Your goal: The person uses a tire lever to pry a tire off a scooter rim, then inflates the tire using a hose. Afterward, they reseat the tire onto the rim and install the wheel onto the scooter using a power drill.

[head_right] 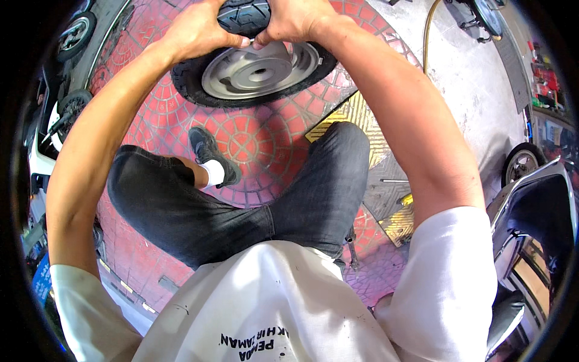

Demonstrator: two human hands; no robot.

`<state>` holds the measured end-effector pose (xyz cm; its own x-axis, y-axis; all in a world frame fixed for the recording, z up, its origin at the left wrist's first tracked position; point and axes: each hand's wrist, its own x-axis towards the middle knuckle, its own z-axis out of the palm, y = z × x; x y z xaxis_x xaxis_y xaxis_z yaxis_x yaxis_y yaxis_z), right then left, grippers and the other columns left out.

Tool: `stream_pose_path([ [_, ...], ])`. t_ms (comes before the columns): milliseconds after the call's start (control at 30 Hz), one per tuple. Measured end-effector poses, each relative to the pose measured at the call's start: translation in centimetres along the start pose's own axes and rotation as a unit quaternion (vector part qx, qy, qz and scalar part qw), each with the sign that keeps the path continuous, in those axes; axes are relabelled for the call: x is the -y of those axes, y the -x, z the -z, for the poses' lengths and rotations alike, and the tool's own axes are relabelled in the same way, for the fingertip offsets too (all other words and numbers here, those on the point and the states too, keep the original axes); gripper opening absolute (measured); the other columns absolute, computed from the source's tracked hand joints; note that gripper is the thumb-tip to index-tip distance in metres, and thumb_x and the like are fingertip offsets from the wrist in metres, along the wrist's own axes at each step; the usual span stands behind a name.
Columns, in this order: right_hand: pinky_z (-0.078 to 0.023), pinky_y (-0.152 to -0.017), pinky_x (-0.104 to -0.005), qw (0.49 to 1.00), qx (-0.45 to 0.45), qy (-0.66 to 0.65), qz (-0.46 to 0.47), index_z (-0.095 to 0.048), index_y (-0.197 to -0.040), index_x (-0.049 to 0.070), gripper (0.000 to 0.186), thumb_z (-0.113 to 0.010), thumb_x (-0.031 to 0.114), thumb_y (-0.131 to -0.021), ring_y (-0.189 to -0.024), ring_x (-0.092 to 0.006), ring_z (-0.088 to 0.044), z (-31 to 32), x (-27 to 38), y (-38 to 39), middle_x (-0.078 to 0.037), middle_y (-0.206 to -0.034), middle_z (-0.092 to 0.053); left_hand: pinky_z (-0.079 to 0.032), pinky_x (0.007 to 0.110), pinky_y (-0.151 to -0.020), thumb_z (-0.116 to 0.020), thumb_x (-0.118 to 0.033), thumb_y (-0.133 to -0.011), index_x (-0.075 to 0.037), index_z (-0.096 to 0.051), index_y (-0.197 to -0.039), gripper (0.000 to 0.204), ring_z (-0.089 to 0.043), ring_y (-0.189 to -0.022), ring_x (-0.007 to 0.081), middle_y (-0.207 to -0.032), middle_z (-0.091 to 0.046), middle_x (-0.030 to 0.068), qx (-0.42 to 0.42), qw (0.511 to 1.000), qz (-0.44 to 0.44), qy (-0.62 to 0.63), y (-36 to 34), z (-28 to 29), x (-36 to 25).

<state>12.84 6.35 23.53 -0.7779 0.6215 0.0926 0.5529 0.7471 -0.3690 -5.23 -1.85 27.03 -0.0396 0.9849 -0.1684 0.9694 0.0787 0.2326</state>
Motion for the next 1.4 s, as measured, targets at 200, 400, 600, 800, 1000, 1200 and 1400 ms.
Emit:
stream_pose_path([
  [200,-0.051,-0.099,-0.0495,0.999,0.014,0.005,-0.031,-0.057,-0.121,0.0,0.082,-0.095,0.039,-0.06,-0.115,-0.0418,-0.061,1.0,1.1,0.8,-0.024,-0.117,-0.065,-0.053,0.049,-0.097,-0.095,-0.036,-0.061,-0.001,-0.055,-0.126,0.083,-0.063,-0.115,0.0426,-0.119,-0.065,0.025,-0.018,0.995,-0.075,-0.063,0.3,-0.9,0.4],
  [400,-0.052,-0.097,-0.0486,0.998,0.051,0.0,0.026,-0.057,-0.115,-0.004,0.08,-0.095,0.037,-0.058,-0.111,-0.0436,-0.066,0.7,-0.3,-1.9,-0.027,-0.114,-0.068,-0.053,0.05,-0.095,-0.094,-0.033,-0.06,-0.001,-0.058,-0.124,0.08,-0.065,-0.11,0.0427,-0.117,-0.066,0.0251,-0.067,0.988,-0.137,0.008,-0.5,-1.3,2.0],
  [600,-0.054,-0.095,-0.0482,0.998,0.068,0.015,-0.002,-0.061,-0.115,-0.007,0.083,-0.095,0.04,-0.055,-0.108,-0.0436,-0.068,-0.4,-0.3,-4.8,-0.029,-0.11,-0.071,-0.055,0.048,-0.094,-0.095,-0.034,-0.056,0.0,-0.061,-0.123,0.082,-0.068,-0.109,0.0422,-0.114,-0.07,0.0254,-0.019,0.995,-0.093,0.024,-3.1,-1.0,4.2],
  [800,-0.056,-0.092,-0.0468,0.995,0.092,0.027,-0.026,-0.066,-0.112,-0.008,0.085,-0.095,0.046,-0.053,-0.103,-0.0438,-0.07,-0.2,-0.9,-6.5,-0.03,-0.106,-0.072,-0.055,0.049,-0.092,-0.095,-0.037,-0.053,0.0,-0.06,-0.124,0.087,-0.068,-0.107,0.0435,-0.111,-0.071,0.0275,-0.006,0.993,-0.12,0.017,-5.6,-0.8,5.3],
  [1000,-0.056,-0.091,-0.0463,0.994,0.088,0.024,-0.063,-0.067,-0.111,-0.008,0.084,-0.095,0.046,-0.053,-0.102,-0.0421,-0.071,-0.1,-1.3,-5.9,-0.029,-0.105,-0.073,-0.057,0.049,-0.088,-0.095,-0.039,-0.054,0.0,-0.061,-0.122,0.086,-0.07,-0.101,0.0438,-0.105,-0.072,0.0268,0.004,0.993,-0.118,-0.015,-6.1,-0.3,4.5],
  [1200,-0.054,-0.091,-0.0464,0.994,0.064,-0.006,-0.083,-0.065,-0.111,-0.004,0.081,-0.095,0.044,-0.054,-0.101,-0.043,-0.07,0.1,-2.0,-4.9,-0.026,-0.104,-0.072,-0.056,0.049,-0.088,-0.094,-0.041,-0.054,-0.002,-0.062,-0.12,0.083,-0.071,-0.1,0.0423,-0.105,-0.073,0.0252,0.006,0.993,-0.111,-0.034,-6.2,0.0,3.3],
  [1400,-0.051,-0.099,-0.0458,0.995,-0.036,-0.094,-0.017,-0.064,-0.126,0.001,0.084,-0.096,0.038,-0.057,-0.114,-0.0384,-0.066,-0.7,-1.0,-1.5,-0.022,-0.12,-0.069,-0.056,0.049,-0.088,-0.093,-0.039,-0.058,-0.001,-0.062,-0.116,0.076,-0.07,-0.101,0.0426,-0.105,-0.072,0.0238,-0.014,0.993,-0.119,-0.006,-3.9,-1.2,3.7],
])
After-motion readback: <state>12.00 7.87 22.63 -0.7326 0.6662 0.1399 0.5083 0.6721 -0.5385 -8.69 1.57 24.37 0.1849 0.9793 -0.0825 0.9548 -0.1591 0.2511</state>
